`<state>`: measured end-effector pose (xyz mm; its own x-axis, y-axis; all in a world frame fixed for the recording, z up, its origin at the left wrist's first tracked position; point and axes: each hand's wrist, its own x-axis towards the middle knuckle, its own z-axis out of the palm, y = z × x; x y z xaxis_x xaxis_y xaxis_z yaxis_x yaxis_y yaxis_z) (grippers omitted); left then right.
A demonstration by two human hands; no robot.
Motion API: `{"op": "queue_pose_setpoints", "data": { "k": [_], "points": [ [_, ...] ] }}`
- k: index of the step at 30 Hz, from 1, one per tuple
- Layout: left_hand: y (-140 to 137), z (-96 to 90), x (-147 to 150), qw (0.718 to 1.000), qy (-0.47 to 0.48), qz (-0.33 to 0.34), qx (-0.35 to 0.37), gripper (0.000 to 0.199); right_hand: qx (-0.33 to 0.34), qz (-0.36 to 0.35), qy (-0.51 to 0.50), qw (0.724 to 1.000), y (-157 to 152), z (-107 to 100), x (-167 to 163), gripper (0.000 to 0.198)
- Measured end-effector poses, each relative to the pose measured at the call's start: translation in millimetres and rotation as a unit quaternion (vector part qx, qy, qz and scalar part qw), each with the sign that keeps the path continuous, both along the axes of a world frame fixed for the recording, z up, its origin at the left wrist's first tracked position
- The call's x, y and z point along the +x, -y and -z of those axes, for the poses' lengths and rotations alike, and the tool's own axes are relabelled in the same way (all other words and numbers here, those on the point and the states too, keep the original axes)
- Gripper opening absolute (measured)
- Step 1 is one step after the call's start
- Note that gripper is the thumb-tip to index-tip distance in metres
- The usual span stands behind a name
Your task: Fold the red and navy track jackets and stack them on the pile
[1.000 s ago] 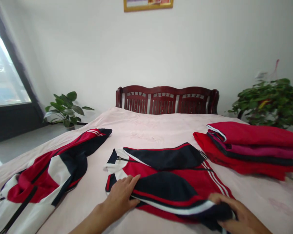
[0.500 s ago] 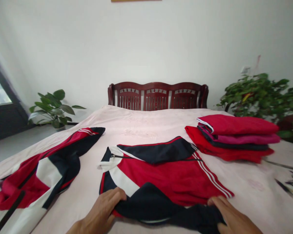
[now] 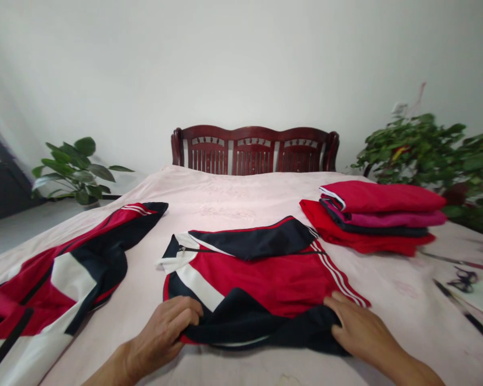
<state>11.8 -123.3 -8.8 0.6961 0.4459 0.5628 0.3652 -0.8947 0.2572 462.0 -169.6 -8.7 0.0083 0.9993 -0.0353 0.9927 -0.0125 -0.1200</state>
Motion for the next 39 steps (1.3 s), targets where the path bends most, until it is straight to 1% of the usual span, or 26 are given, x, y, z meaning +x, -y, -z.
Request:
{"op": "queue_pose_setpoints", "data": {
  "k": [2, 5, 8, 11, 13, 15, 17, 19, 21, 23, 24, 26, 28, 29, 30, 31, 32, 33, 35, 36, 37, 38, 39],
  "points": [
    [2, 2.4, -5, 1.000, -0.010, -0.010, -0.019, 0.024, 0.011, -0.011, -0.004, 1.000, 3, -8, -2, 0.039],
    [6, 6.2, -11, 0.998, -0.038, -0.017, -0.051, 0.025, 0.063, -0.010, -0.007, 0.998, 17, -15, -4, 0.028],
    [10, 10.0, -14, 0.995, -0.059, -0.024, -0.079, 0.024, 0.102, -0.006, -0.023, 0.995, 34, -11, -5, 0.022],
    [12, 14.0, -15, 0.992, -0.079, -0.031, -0.095, 0.024, 0.112, -0.016, -0.061, 0.992, 45, 1, -1, 0.029],
    [13, 16.5, -16, 0.992, -0.080, -0.038, -0.093, 0.024, 0.108, -0.029, -0.079, 0.991, 47, 8, 4, 0.035],
    [11, 17.9, -18, 0.993, -0.063, -0.054, -0.086, 0.027, 0.097, -0.044, -0.084, 0.991, 44, 6, 9, 0.035],
    [4, 16.7, -20, 0.993, -0.039, -0.073, -0.080, 0.030, 0.097, -0.047, -0.075, 0.991, 33, -7, 13, 0.031],
    [-8, 13.0, -20, 0.992, -0.019, -0.104, -0.073, 0.035, 0.118, -0.040, -0.056, 0.991, 14, -27, 15, 0.030],
    [-25, 8.3, -17, 0.985, 0.001, -0.161, -0.067, 0.038, 0.143, -0.033, -0.039, 0.988, -13, -47, 15, 0.030],
    [-45, 5.5, -12, 0.968, 0.007, -0.237, -0.075, 0.039, 0.164, -0.026, -0.028, 0.986, -45, -57, 14, 0.030],
    [-54, 5.3, -9, 0.958, -0.005, -0.274, -0.088, 0.038, 0.169, -0.022, -0.026, 0.985, -61, -57, 14, 0.031],
    [-69, 7.3, -5, 0.936, -0.061, -0.328, -0.116, 0.036, 0.148, -0.027, -0.024, 0.988, -88, -49, 15, 0.035],
    [-75, 10.8, -3, 0.922, -0.115, -0.347, -0.125, 0.034, 0.116, -0.038, -0.025, 0.992, -106, -38, 16, 0.038],
    [-76, 12.1, -3, 0.920, -0.128, -0.351, -0.119, 0.033, 0.112, -0.045, -0.028, 0.992, -112, -35, 17, 0.039],
    [-76, 12.8, -4, 0.920, -0.128, -0.354, -0.106, 0.031, 0.128, -0.051, -0.035, 0.990, -115, -35, 17, 0.039],
    [-75, 12.7, -5, 0.921, -0.119, -0.359, -0.090, 0.028, 0.164, -0.057, -0.046, 0.984, -117, -38, 17, 0.040],
    [-74, 11.8, -6, 0.922, -0.103, -0.365, -0.074, 0.024, 0.215, -0.063, -0.057, 0.973, -117, -45, 18, 0.040],
    [-73, 10.4, -8, 0.922, -0.083, -0.374, -0.060, 0.021, 0.272, -0.067, -0.068, 0.958, -115, -53, 17, 0.041],
    [-72, 7.1, -10, 0.916, -0.038, -0.397, -0.038, 0.017, 0.383, -0.064, -0.076, 0.918, -110, -73, 16, 0.040],
    [-72, 5.9, -11, 0.912, -0.017, -0.408, -0.030, 0.016, 0.427, -0.057, -0.072, 0.900, -106, -81, 16, 0.038],
    [-71, 5.3, -12, 0.909, -0.002, -0.416, -0.024, 0.016, 0.458, -0.049, -0.063, 0.885, -102, -85, 16, 0.036],
    [-71, 5.5, -12, 0.908, 0.005, -0.419, -0.020, 0.016, 0.475, -0.043, -0.053, 0.877, -97, -85, 18, 0.034],
    [-69, 6.5, -13, 0.910, 0.003, -0.415, -0.021, 0.016, 0.473, -0.041, -0.043, 0.879, -92, -80, 20, 0.032]
  ]
}}
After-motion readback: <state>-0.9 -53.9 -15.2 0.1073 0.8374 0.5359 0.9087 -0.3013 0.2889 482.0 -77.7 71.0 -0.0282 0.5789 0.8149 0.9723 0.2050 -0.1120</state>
